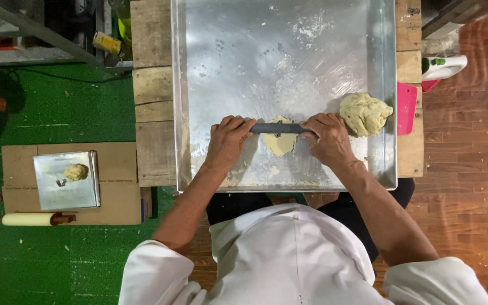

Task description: Kneading dough, flattening it on a baking tray, and using a star-shaped cookie cutter to create cookies.

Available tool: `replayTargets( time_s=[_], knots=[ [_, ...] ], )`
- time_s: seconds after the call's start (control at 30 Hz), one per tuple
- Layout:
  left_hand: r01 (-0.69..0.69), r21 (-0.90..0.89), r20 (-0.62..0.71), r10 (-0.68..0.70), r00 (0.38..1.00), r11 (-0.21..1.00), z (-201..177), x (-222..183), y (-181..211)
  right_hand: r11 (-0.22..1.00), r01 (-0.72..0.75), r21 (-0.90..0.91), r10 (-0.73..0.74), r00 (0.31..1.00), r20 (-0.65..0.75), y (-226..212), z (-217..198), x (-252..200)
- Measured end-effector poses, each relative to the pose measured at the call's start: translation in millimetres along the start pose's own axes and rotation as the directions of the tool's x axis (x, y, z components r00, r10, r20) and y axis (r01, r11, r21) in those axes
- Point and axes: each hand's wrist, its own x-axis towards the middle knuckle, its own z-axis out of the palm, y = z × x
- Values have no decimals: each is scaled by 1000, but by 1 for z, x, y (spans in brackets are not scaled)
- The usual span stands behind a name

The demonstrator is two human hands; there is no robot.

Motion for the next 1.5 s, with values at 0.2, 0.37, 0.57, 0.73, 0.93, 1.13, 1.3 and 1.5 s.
replayTargets(
  time_s=[0.2,0.37,0.57,0.73,0.93,1.13,1.3,1.5],
  knots=[
    [-46,13,-114,47,992,999,-6,-9,17,997,-74,7,74,997,-29,12,19,-20],
    [-17,51,-22,18,1000,999,-14,10,12,1000,-27,15,27,999,19,12,8,-1],
    [61,125,153,-80,985,990,-13,27,-2,989,-28,142,14,995,97,-8,-16,19],
    [84,64,167,-94,981,994,-15,4,11,989,-19,149,7,997,77,-16,-24,14],
    [71,36,82,-74,994,997,-5,-15,12,1000,-6,19,5,999,47,-8,-8,-9],
    [16,117,87,-27,996,993,-10,-34,37,999,-41,-6,41,991,130,1,-9,-48],
    [25,82,265,-46,963,996,0,-52,51,993,-114,-19,114,950,290,-35,-48,-59],
    [72,-20,156,-68,985,997,11,-47,49,978,-194,80,168,952,255,-46,-38,-32]
  ],
)
